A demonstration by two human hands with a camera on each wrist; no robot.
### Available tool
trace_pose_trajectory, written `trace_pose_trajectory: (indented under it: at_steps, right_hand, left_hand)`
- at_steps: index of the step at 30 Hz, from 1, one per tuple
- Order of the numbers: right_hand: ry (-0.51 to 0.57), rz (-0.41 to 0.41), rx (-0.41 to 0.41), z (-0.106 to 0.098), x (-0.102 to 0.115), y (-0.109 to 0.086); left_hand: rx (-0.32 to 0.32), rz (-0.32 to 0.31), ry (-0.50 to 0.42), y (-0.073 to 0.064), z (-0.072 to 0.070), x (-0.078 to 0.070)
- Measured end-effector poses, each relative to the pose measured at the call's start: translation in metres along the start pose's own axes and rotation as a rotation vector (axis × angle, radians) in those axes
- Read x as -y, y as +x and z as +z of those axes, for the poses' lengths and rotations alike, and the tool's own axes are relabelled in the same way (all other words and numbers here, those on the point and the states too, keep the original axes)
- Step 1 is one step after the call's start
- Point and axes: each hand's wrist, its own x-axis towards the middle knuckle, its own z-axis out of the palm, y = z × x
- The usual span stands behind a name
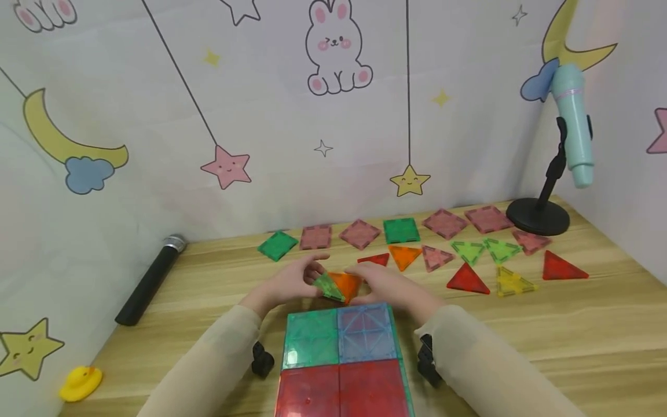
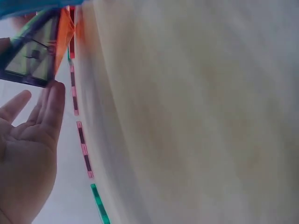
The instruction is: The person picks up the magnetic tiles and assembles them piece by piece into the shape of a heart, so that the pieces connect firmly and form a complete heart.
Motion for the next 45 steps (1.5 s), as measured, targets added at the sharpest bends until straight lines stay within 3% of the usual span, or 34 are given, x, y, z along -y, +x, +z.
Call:
trace_pose_trajectory:
  at_steps: [6, 13, 18, 22, 26, 30, 37, 39, 45]
  right_hand:
    - [-0.061, 0.0, -0.007, 0.001, 0.007, 0.009]
    - [0.113, 0.146, -0.053, -0.005, 0.013, 0.008]
    - [0.245, 0.174, -0.081, -0.036, 0.032, 0.002]
    - [0.294, 0.232, -0.044, -0.057, 0.051, -0.005]
    - [0.246, 0.308, -0.074, -0.065, 0.066, -0.012]
    - [0.215, 0.354, -0.133, -0.068, 0.078, -0.023]
    - [0.363, 0.374, -0.153, -0.076, 0.09, -0.047]
    - [0.372, 0.369, -0.153, -0.077, 0.091, -0.051]
    - [0.327, 0.37, -0.2, -0.075, 0.09, -0.058]
  left_hand:
    - [-0.031, -0.005, -0.126, -0.001, 0.002, -0.01]
    - [-0.057, 0.056, -0.293, -0.007, 0.002, -0.025]
    - [-0.133, 0.135, -0.29, -0.014, -0.004, -0.056]
    - [-0.201, 0.12, -0.262, -0.021, -0.004, -0.079]
    - [-0.236, 0.113, -0.274, -0.03, 0.006, -0.097]
    - [-0.2, 0.085, -0.333, -0.038, 0.015, -0.109]
    - [-0.063, 0.073, -0.577, -0.043, 0.028, -0.12]
    - [-0.063, 0.091, -0.583, -0.043, 0.032, -0.12]
    - [-0.109, 0.129, -0.485, -0.045, 0.041, -0.123]
